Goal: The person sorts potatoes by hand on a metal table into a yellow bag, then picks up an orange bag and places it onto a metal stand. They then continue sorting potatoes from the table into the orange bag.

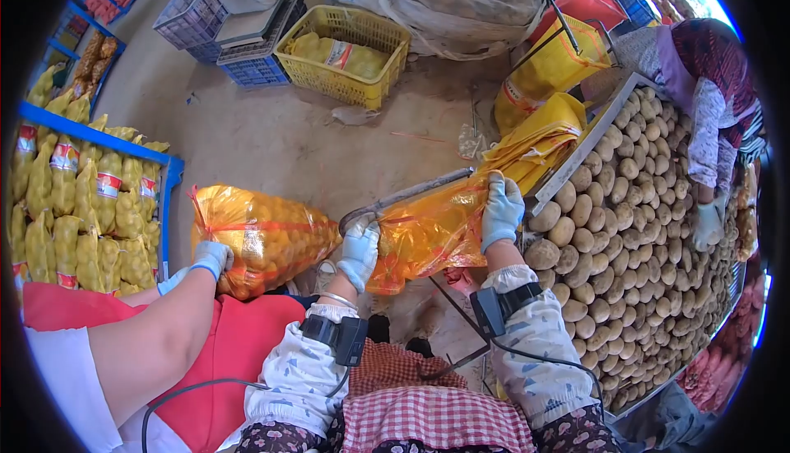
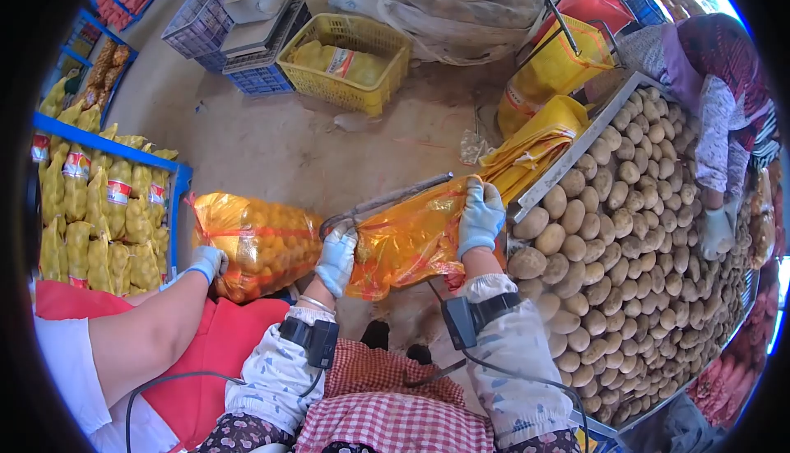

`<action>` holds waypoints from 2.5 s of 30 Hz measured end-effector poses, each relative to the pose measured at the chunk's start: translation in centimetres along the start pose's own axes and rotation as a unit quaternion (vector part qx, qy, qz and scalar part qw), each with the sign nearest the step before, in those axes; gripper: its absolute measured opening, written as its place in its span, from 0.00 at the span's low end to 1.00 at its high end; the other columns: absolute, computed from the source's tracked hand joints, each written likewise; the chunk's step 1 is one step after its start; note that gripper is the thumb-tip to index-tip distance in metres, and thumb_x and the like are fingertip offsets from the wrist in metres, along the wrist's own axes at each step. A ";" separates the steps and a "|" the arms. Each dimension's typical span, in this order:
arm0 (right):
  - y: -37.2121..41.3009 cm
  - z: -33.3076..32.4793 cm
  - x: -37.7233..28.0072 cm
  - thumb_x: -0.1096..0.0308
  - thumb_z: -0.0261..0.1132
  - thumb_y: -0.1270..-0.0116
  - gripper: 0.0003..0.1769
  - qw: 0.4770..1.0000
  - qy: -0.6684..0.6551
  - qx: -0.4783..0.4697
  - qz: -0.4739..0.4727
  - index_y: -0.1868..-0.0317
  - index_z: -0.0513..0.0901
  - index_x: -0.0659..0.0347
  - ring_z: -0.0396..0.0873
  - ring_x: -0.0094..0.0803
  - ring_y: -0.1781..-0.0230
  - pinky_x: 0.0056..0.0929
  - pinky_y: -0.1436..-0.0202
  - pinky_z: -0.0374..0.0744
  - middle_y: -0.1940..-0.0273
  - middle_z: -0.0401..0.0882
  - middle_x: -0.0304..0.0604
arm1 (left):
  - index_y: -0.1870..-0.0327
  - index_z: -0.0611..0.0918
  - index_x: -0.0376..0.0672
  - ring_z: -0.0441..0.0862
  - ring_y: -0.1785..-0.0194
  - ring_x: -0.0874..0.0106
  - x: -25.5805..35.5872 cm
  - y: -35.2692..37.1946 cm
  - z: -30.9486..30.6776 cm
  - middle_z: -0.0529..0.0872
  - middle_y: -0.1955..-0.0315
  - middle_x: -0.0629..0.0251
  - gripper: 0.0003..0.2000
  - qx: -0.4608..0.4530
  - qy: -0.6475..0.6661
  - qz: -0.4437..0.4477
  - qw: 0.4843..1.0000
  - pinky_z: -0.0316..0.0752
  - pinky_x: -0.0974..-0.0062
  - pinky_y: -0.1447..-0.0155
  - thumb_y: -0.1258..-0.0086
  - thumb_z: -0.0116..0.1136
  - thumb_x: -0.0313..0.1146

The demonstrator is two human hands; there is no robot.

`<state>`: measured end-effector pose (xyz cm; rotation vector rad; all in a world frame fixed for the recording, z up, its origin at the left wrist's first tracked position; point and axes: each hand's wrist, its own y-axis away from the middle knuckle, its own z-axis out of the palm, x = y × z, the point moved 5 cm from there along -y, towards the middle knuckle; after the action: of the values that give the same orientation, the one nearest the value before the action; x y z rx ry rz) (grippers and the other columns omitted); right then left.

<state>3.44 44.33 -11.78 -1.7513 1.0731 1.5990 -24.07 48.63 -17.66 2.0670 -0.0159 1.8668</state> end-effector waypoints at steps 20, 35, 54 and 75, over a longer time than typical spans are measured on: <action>11.7 -6.6 7.2 0.77 0.53 0.44 0.27 0.954 0.171 -0.154 0.193 0.40 0.72 0.62 0.81 0.37 0.60 0.32 0.52 0.79 0.54 0.81 0.47 | 0.35 0.72 0.45 0.63 0.31 0.54 5.0 10.1 1.9 0.66 0.33 0.52 0.27 -0.048 -0.507 0.367 0.779 0.57 0.48 0.30 0.34 0.51 0.48; 20.4 -8.8 8.6 0.54 0.61 0.38 0.26 0.853 0.351 -0.336 0.191 0.43 0.76 0.59 0.79 0.42 0.46 0.36 0.42 0.74 0.47 0.79 0.55 | 0.53 0.82 0.44 0.82 0.51 0.55 0.6 21.6 4.9 0.85 0.56 0.53 0.23 -0.376 -0.464 -0.056 0.800 0.74 0.59 0.47 0.28 0.41 0.52; 22.6 -12.4 1.3 0.59 0.61 0.46 0.22 0.706 0.574 -0.359 -0.209 0.53 0.80 0.62 0.74 0.46 0.43 0.43 0.38 0.70 0.49 0.80 0.51 | 0.35 0.72 0.53 0.79 0.47 0.64 0.8 25.3 8.1 0.82 0.53 0.63 0.22 -0.266 -0.642 0.188 0.694 0.62 0.60 0.34 0.32 0.45 0.34; 24.3 -22.2 14.3 0.48 0.49 0.34 0.30 0.790 0.404 -0.358 0.290 0.52 0.80 0.69 0.81 0.49 0.56 0.40 0.46 0.76 0.56 0.82 0.60 | 0.42 0.75 0.41 0.74 0.40 0.60 2.8 27.8 1.3 0.80 0.54 0.56 0.33 -0.257 -0.644 0.253 0.675 0.51 0.57 0.25 0.46 0.65 0.52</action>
<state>-4.58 10.15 -19.26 -3.0265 1.6428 1.7573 -29.18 22.88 -8.06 2.5209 -1.3670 0.0517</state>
